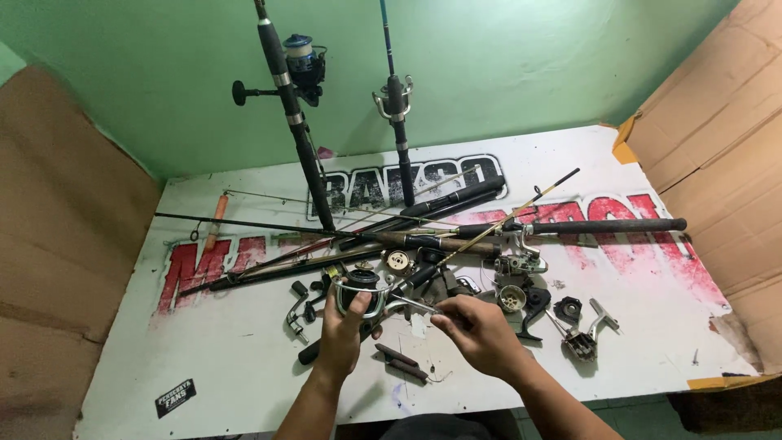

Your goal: The recorder is disassembling and cleaning a fishing reel using a screwdriver and a cloth.

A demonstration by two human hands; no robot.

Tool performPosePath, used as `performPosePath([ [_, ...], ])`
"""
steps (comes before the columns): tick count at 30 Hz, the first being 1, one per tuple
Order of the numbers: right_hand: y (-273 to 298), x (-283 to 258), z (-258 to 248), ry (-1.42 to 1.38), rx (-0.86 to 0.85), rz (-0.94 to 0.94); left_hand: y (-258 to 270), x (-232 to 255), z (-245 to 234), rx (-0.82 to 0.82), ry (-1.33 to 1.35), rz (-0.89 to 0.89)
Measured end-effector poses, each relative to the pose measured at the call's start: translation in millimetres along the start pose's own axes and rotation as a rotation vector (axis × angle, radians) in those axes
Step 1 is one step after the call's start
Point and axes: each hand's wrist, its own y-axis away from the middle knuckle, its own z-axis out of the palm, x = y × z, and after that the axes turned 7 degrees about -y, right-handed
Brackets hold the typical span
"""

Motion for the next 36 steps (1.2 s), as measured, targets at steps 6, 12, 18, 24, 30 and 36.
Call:
performPosePath([
  [6, 0, -3, -6, -0.177, -0.075, 0.274, -3, -6, -2, -0.026, 0.000, -0.006],
  [12, -10, -4, -12, 0.112, -0.010, 0.080, -7, -10, 10, 0.039, 0.080, -0.048],
  [18, -14, 12, -10, 0.079, 0.011, 0.032, -20, -27, 7, 0.042, 0.145, -0.059],
  [24, -27, 12, -15, 0.057, 0.043, -0.087, -33, -25, 6, 0.044, 0.090, -0.120],
  [30, -35, 18, -16, -0.262, -0.007, 0.244, -41, -23, 7, 0.051, 0.058, -0.149],
  [36, -42, 32, -14, -0.332, -0.014, 0.362, -52, -20, 6, 0.007, 0.020, -0.128],
])
